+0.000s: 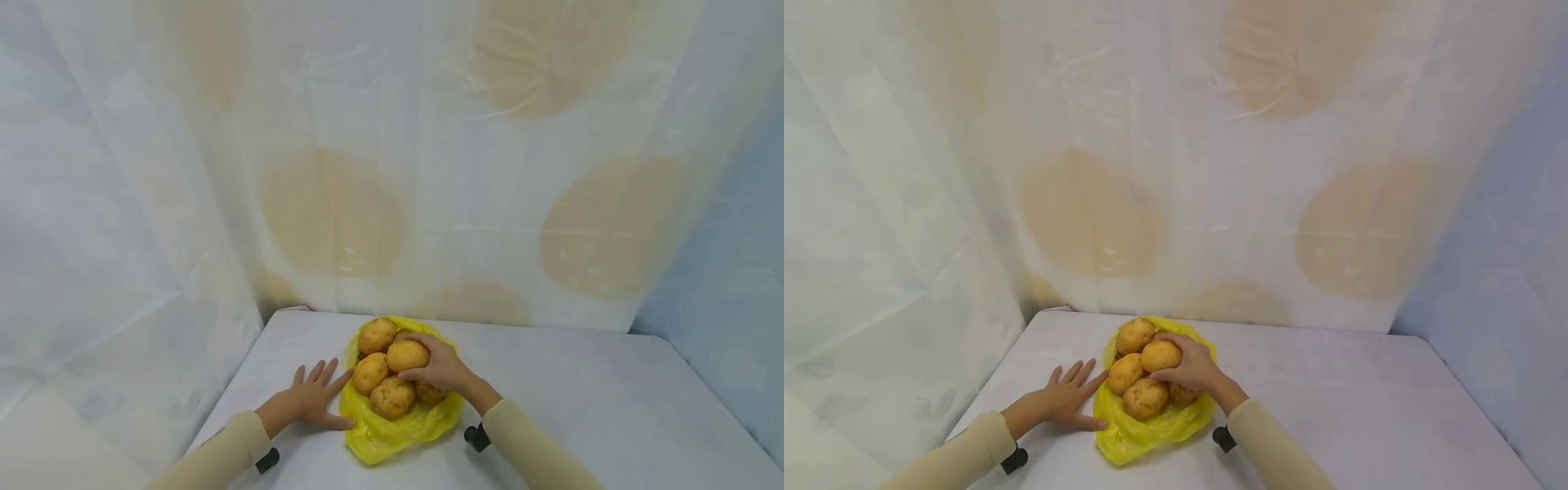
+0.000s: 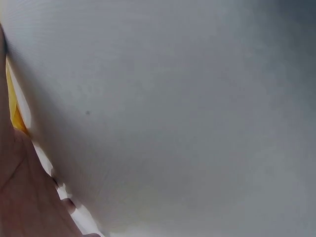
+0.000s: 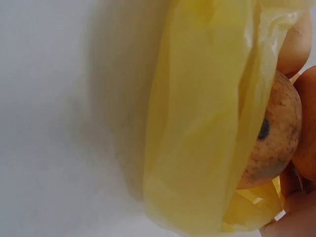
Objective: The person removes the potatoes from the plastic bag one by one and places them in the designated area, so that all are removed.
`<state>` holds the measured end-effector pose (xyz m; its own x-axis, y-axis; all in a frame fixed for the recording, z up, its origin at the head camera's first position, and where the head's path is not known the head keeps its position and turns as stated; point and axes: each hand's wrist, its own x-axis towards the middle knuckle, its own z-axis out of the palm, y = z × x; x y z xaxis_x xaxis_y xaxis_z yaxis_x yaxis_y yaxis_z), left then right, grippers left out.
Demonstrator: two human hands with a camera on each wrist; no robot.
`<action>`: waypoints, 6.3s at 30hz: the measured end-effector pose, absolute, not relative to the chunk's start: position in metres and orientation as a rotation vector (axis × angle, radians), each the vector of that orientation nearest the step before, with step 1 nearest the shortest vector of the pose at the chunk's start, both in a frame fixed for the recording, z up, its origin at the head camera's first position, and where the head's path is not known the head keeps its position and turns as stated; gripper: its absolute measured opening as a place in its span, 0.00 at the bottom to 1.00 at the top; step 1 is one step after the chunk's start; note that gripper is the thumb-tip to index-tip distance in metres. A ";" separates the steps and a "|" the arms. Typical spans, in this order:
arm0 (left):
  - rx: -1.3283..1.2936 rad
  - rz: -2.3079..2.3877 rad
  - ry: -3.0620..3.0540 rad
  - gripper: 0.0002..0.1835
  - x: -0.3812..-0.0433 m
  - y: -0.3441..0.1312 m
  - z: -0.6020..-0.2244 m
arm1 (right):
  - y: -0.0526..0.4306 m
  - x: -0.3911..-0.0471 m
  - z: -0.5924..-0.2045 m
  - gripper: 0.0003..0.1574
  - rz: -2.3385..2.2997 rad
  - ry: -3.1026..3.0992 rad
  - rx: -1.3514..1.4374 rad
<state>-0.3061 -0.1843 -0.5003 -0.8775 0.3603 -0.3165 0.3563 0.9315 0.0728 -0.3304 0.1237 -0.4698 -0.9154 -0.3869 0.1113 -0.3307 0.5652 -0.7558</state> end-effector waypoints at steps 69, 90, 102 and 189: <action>0.492 0.031 2.741 0.61 -0.310 -0.180 -0.503 | 0.239 -0.337 -0.399 0.46 -1.383 2.640 -0.594; 0.496 0.006 2.753 0.60 -0.310 -0.179 -0.506 | 0.264 -0.342 -0.435 0.49 -1.338 2.735 -0.437; 0.522 0.023 2.759 0.60 -0.310 -0.180 -0.506 | 0.269 -0.352 -0.455 0.50 -1.451 2.685 -0.363; 0.506 -0.004 2.729 0.59 -0.306 -0.177 -0.497 | 0.271 -0.359 -0.490 0.68 -1.294 2.650 -0.027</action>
